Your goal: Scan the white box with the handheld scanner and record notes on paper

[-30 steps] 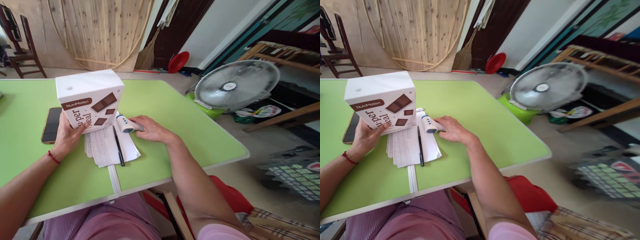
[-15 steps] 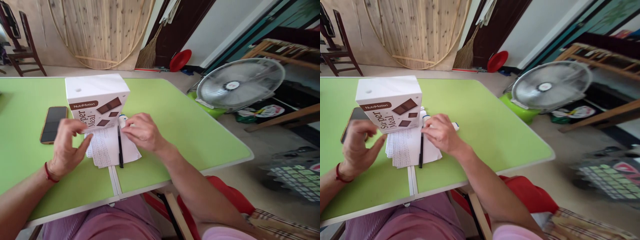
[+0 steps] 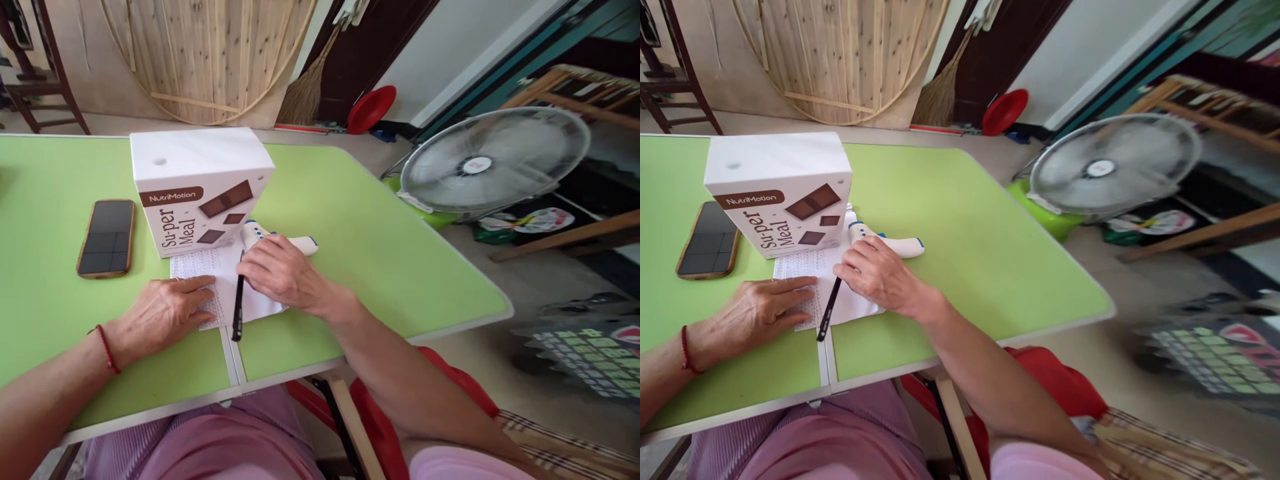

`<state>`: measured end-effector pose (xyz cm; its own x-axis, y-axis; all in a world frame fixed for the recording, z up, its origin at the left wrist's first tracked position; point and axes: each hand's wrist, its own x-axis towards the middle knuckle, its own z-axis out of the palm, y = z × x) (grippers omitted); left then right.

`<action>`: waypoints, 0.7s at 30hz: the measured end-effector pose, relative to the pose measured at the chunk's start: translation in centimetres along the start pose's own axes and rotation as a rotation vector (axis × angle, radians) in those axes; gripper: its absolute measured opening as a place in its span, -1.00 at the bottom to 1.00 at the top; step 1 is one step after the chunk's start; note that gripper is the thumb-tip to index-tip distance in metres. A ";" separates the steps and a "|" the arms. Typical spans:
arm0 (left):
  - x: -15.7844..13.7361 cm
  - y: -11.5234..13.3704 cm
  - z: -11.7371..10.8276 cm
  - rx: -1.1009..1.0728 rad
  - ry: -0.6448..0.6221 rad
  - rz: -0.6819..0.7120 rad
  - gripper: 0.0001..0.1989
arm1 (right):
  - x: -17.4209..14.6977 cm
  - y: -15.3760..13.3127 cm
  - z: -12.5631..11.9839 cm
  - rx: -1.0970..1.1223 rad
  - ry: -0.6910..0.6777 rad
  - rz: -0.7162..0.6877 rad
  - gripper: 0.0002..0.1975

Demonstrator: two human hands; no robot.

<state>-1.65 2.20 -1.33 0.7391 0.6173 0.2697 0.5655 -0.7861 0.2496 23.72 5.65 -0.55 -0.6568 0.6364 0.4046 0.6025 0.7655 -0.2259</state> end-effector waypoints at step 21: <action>0.4 1.4 -0.6 0.151 -0.103 0.018 -0.82 | 0.4 -3.0 3.1 0.764 0.329 0.627 -0.91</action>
<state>-0.77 1.36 -0.31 0.7784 0.6030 0.1745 0.5949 -0.7974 0.1013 20.20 3.96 -2.48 -0.0994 0.9711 0.2169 0.2700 0.2361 -0.9335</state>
